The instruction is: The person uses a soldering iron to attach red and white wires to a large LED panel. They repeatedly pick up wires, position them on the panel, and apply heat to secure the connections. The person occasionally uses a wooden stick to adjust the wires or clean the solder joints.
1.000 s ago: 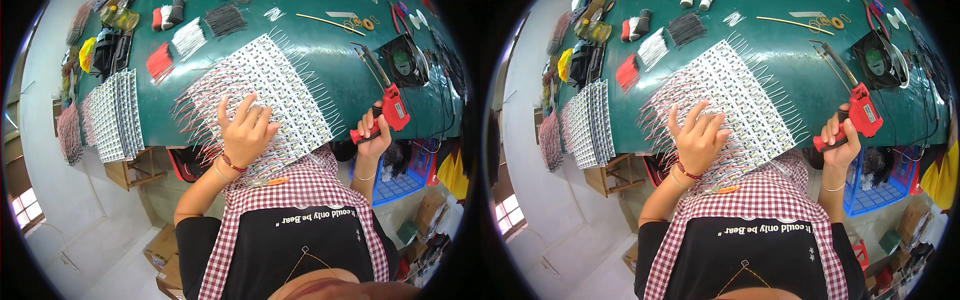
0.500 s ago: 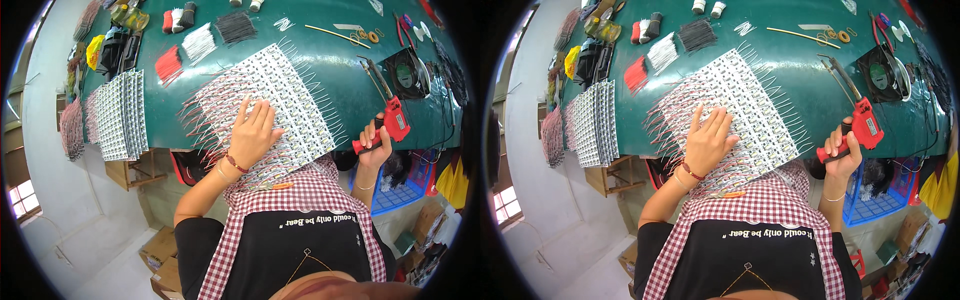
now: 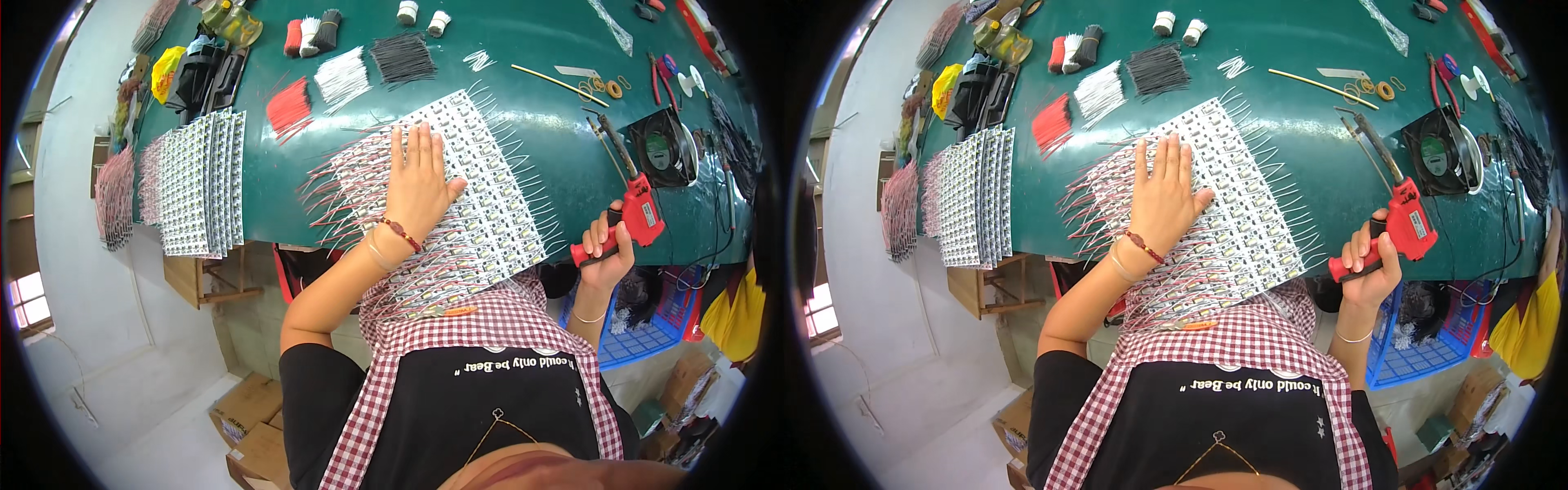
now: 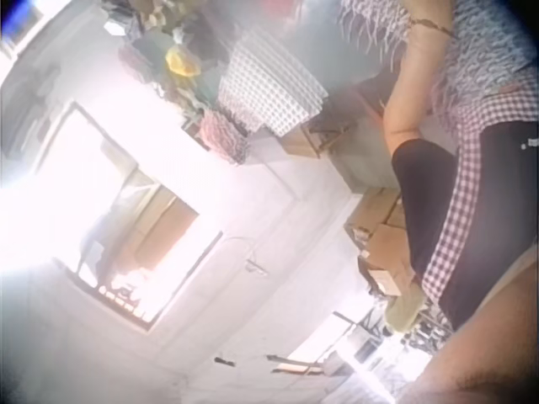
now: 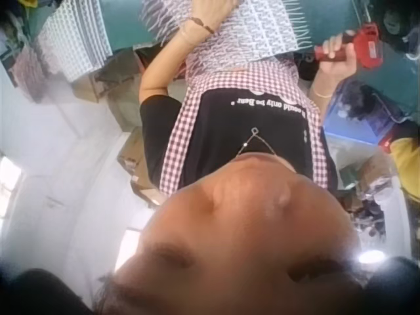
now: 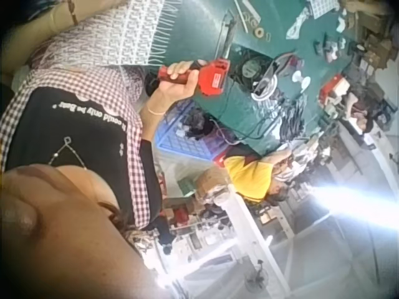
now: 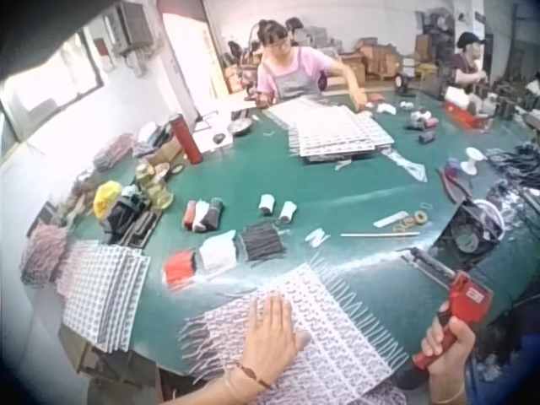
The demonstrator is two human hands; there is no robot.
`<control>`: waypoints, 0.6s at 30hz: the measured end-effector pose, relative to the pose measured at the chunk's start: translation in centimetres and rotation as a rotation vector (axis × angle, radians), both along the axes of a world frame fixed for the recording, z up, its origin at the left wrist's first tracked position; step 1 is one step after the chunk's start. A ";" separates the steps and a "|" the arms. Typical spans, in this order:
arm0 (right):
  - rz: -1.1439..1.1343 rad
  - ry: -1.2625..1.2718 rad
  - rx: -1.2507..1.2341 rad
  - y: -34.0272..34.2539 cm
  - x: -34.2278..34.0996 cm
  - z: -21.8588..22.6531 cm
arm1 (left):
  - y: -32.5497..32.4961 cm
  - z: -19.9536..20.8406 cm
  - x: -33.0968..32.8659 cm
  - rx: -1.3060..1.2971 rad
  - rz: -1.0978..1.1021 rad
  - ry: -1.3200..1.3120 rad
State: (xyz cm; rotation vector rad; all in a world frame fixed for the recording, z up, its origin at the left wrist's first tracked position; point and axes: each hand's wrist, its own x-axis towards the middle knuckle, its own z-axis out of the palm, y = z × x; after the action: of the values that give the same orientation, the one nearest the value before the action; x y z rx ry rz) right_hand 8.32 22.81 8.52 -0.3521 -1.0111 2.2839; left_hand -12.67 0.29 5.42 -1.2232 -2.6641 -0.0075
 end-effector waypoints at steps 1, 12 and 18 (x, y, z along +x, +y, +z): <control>-0.006 -0.013 -0.006 0.0 0.1 -0.1 | -0.1 0.2 0.5 -0.030 0.019 0.002; 0.030 0.016 -0.041 0.3 -0.2 0.3 | -0.6 2.1 0.5 0.240 -0.287 -0.056; 0.034 0.023 -0.043 0.2 -0.1 0.3 | -2.5 1.2 -0.2 0.233 -0.244 -0.051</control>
State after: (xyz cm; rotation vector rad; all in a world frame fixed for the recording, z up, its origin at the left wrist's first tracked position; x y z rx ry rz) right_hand 8.22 23.01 8.78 -0.3284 -0.9644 2.3383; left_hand -12.92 -2.24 6.65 -1.4725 -2.4506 -0.3796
